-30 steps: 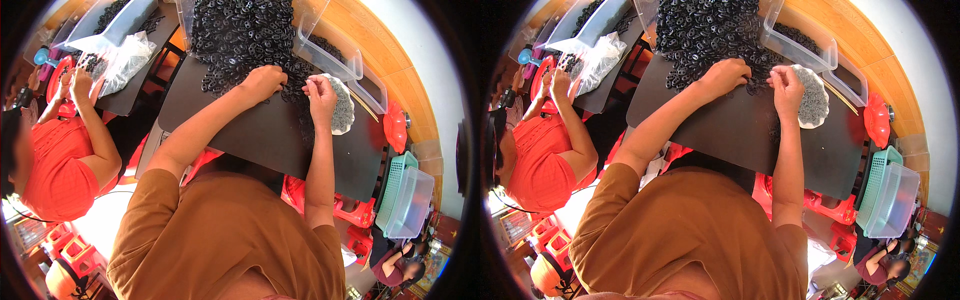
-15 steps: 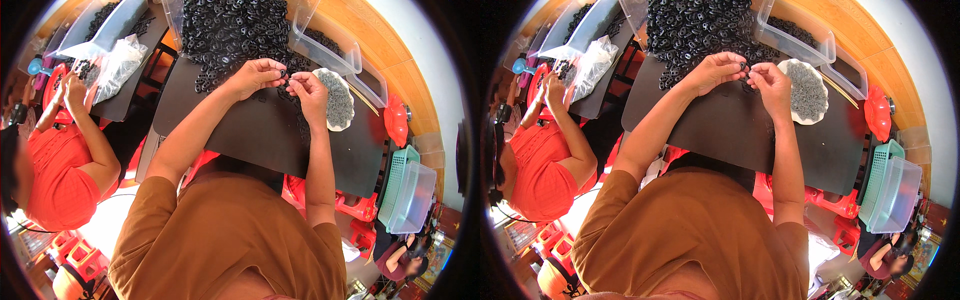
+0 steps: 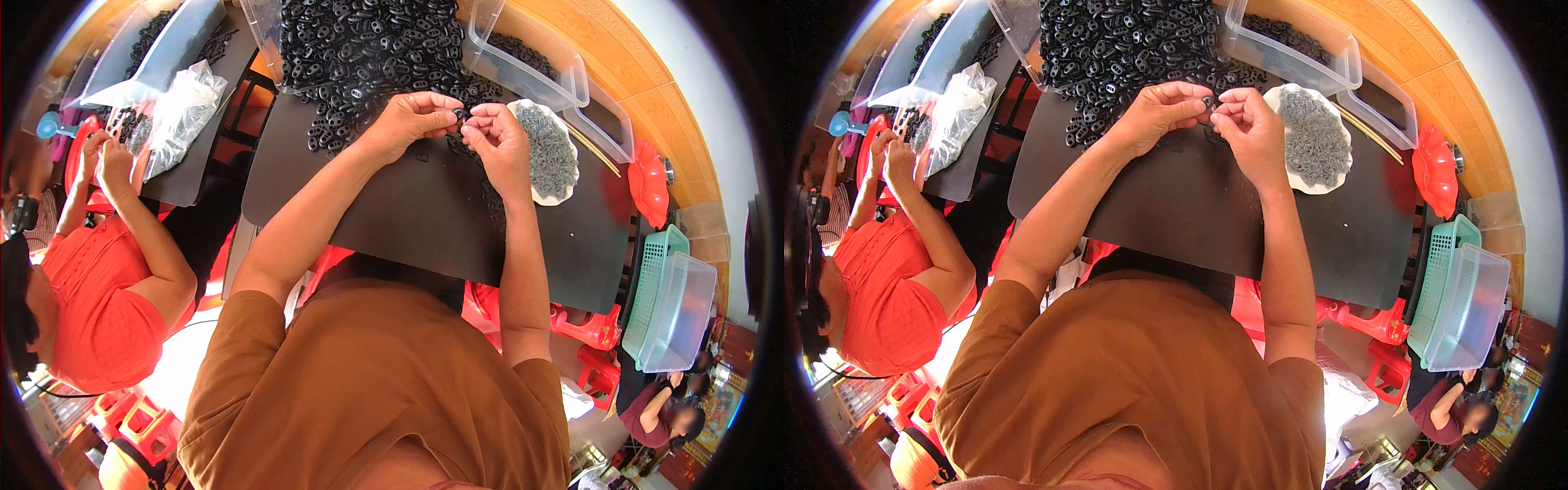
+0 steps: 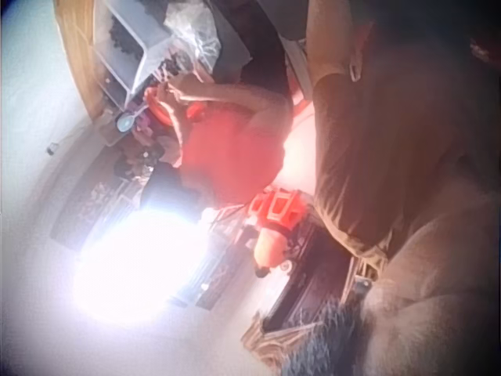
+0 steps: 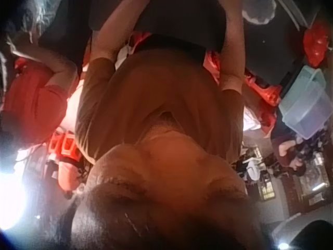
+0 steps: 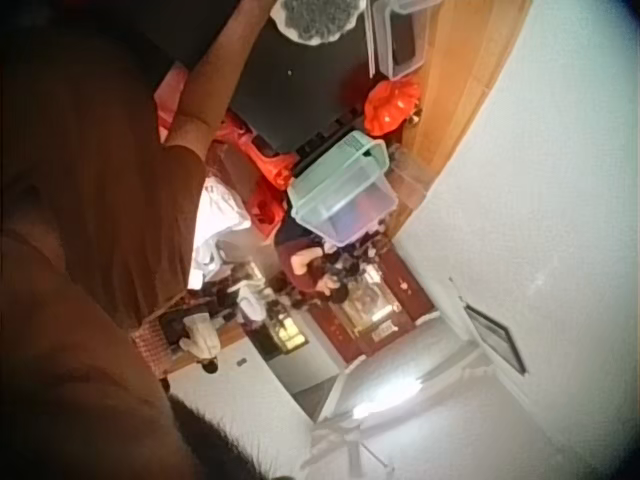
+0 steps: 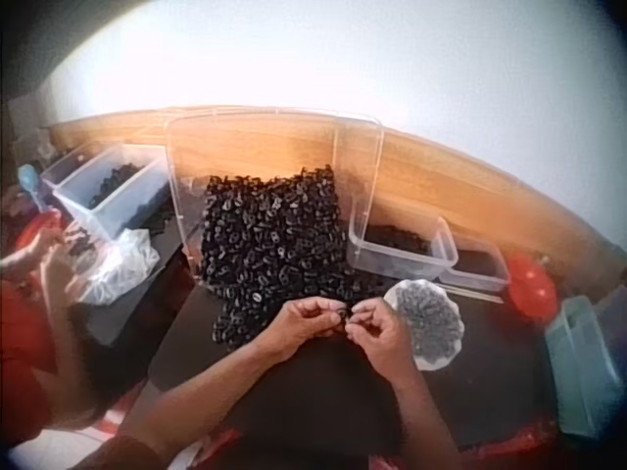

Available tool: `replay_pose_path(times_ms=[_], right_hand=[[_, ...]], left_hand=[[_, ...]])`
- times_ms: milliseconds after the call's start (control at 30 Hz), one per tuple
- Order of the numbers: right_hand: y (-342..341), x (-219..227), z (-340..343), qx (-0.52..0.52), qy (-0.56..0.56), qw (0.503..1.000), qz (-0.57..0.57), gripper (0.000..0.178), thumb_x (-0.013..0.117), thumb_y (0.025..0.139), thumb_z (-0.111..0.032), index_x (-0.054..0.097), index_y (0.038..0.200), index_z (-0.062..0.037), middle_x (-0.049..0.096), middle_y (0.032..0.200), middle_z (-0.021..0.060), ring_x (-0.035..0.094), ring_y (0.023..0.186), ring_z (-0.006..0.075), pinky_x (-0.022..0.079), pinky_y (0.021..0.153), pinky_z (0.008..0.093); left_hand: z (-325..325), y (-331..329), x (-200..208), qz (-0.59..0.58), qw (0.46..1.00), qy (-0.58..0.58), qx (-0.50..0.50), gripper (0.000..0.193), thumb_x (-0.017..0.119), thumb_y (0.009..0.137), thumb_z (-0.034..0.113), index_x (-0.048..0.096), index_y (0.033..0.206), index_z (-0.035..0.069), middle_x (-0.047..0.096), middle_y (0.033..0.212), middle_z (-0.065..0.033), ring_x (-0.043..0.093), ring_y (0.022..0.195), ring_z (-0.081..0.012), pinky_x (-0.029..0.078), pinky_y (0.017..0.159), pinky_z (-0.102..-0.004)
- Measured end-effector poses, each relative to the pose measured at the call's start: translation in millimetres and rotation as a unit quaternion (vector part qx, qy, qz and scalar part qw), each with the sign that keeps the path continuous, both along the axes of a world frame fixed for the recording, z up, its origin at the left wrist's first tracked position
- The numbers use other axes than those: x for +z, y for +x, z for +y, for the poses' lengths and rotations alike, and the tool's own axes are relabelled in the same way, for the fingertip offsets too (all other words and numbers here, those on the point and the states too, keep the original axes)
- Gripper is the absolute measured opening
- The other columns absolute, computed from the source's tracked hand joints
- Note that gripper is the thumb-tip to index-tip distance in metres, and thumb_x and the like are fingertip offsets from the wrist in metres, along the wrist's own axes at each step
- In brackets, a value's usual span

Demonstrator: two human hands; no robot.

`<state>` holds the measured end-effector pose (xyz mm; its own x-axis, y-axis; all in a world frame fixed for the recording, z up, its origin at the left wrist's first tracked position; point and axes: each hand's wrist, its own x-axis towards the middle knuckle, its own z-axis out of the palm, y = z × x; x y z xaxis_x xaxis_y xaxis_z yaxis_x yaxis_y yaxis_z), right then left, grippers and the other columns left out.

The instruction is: The person assembles small black plastic hair accessories by hand, picking up components from a pile on the table and inserting a metal piece into each one. The person places the finished items into a white bowl on the table.

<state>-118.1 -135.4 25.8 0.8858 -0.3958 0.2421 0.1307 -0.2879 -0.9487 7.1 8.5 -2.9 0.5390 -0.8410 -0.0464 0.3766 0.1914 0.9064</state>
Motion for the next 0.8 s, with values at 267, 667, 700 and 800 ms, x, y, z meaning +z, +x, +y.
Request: replay_pose_path(times_ms=[267, 667, 700, 800], right_hand=[[1, 0, 2, -0.014, -0.048, 0.999, 0.007, 0.019, 0.07, 0.083, 0.002, 0.06, 0.099, -0.0029, 0.068, 0.082, 0.0037, 0.065, 0.074, 0.0071, 0.053, 0.068, 0.0221], [0, 2, 11, -0.018, -0.022, 0.999, 0.033, 0.017, 0.068, 0.082, 0.006, 0.06, 0.095, -0.001, 0.067, 0.081, 0.0042, 0.066, 0.075, 0.0072, 0.054, 0.068, 0.0229], [0, 1, 11, -0.012, -0.018, 0.999, 0.039, 0.016, 0.068, 0.082, 0.007, 0.06, 0.094, -0.0006, 0.067, 0.081, 0.0041, 0.066, 0.076, 0.0074, 0.054, 0.068, 0.0228], [0, 0, 11, 0.0, -0.006, 0.999, 0.038, 0.016, 0.067, 0.082, 0.008, 0.059, 0.093, -0.0001, 0.065, 0.082, 0.0034, 0.066, 0.077, 0.0075, 0.054, 0.069, 0.0224]], left_hand=[[1, -1, -1, -0.064, 0.998, -0.009, 0.013, 0.02, 0.071, 0.089, 0.011, 0.07, 0.108, 0.003, 0.07, 0.094, -0.002, 0.065, 0.084, -0.0085, 0.053, 0.076, -0.0227], [7, -1, 6, -0.22, 0.971, 0.084, 0.031, 0.018, 0.072, 0.085, 0.006, 0.073, 0.102, 0.001, 0.073, 0.088, -0.0037, 0.066, 0.079, -0.0066, 0.053, 0.073, -0.0211], [7, -1, 5, -0.23, 0.969, 0.084, 0.033, 0.018, 0.072, 0.085, 0.006, 0.073, 0.102, 0.001, 0.073, 0.088, -0.0039, 0.066, 0.078, -0.0066, 0.053, 0.073, -0.0211], [8, -1, 4, -0.241, 0.967, 0.078, 0.039, 0.018, 0.072, 0.085, 0.006, 0.073, 0.102, 0.001, 0.073, 0.088, -0.0043, 0.066, 0.079, -0.0067, 0.052, 0.072, -0.0208]])
